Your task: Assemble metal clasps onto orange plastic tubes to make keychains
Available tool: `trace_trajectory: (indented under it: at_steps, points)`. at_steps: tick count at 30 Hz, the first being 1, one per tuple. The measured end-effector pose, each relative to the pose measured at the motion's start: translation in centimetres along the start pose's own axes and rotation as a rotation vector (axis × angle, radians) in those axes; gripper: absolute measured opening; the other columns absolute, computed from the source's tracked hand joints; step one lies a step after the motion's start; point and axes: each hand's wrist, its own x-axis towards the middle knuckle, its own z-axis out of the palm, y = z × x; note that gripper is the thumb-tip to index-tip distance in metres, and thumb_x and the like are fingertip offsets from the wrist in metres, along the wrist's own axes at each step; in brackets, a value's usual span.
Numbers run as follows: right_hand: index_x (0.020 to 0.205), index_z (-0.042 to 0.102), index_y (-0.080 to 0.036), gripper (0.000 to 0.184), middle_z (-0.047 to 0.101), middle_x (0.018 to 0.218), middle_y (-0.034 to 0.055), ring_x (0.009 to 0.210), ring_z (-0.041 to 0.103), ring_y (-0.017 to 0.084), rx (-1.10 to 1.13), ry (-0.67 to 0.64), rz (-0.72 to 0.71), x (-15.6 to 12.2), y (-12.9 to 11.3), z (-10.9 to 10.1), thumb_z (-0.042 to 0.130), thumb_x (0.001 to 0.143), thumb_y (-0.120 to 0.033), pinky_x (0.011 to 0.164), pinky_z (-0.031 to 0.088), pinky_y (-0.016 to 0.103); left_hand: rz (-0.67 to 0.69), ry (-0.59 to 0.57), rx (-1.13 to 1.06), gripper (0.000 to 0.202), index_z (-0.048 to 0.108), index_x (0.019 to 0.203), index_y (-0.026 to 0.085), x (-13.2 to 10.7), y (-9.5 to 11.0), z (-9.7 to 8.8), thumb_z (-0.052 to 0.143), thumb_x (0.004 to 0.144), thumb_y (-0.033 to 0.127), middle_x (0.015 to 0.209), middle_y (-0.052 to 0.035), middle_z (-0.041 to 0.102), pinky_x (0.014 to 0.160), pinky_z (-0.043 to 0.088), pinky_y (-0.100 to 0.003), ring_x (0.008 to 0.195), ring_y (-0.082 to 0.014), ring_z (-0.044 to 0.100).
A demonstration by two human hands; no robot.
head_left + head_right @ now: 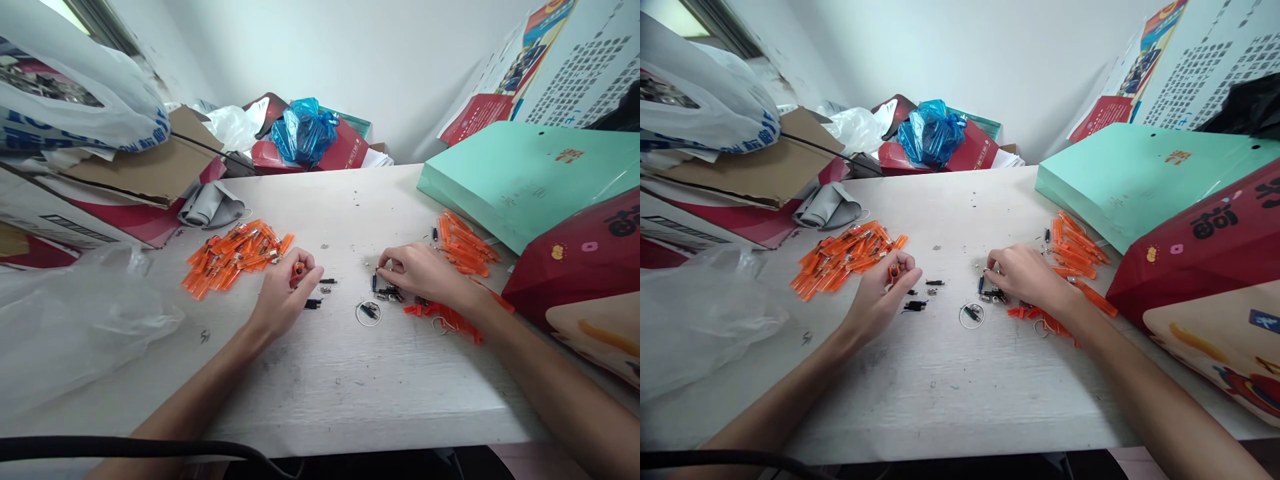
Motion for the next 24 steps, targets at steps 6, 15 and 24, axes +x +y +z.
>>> trace_trajectory:
  at_steps: [6, 15, 24]
  points:
    - [0.091, 0.074, -0.021, 0.022, 0.062, 0.058, -0.001, 0.054, 0.048, 0.013, 0.004, -0.016, 0.007, -0.1, -0.2, -0.4, 0.059, 0.096, -0.036, 0.054, 0.027, 0.028, -0.014, -0.137, 0.32, 0.021, 0.065, 0.082, 0.02, 0.6, -0.9, -0.6, 0.064, 0.091, 0.039, 0.065, 0.0044, 0.058, 0.06, 0.033, -0.027, 0.06, -0.0124, 0.047]
    - [0.093, 0.078, -0.02, 0.026, 0.075, 0.078, 0.0039, 0.067, 0.062, 0.015, 0.021, 0.032, 0.042, -0.2, 0.5, -1.5, 0.055, 0.099, -0.032, 0.062, 0.036, 0.029, 0.017, -0.224, 0.487, 0.02, 0.076, 0.083, 0.024, 0.9, -0.9, -2.2, 0.064, 0.091, 0.038, 0.077, 0.0017, 0.074, 0.063, 0.037, -0.027, 0.067, -0.015, 0.06]
    - [0.088, 0.079, -0.021, 0.023, 0.076, 0.079, 0.004, 0.065, 0.063, 0.016, 0.058, 0.068, 0.189, -1.5, 3.2, -4.0, 0.058, 0.093, -0.029, 0.059, 0.04, 0.029, -0.003, -0.277, 0.469, 0.023, 0.078, 0.085, 0.023, 0.7, -1.0, -1.7, 0.064, 0.09, 0.04, 0.079, -0.0023, 0.077, 0.062, 0.04, -0.028, 0.067, -0.0182, 0.064]
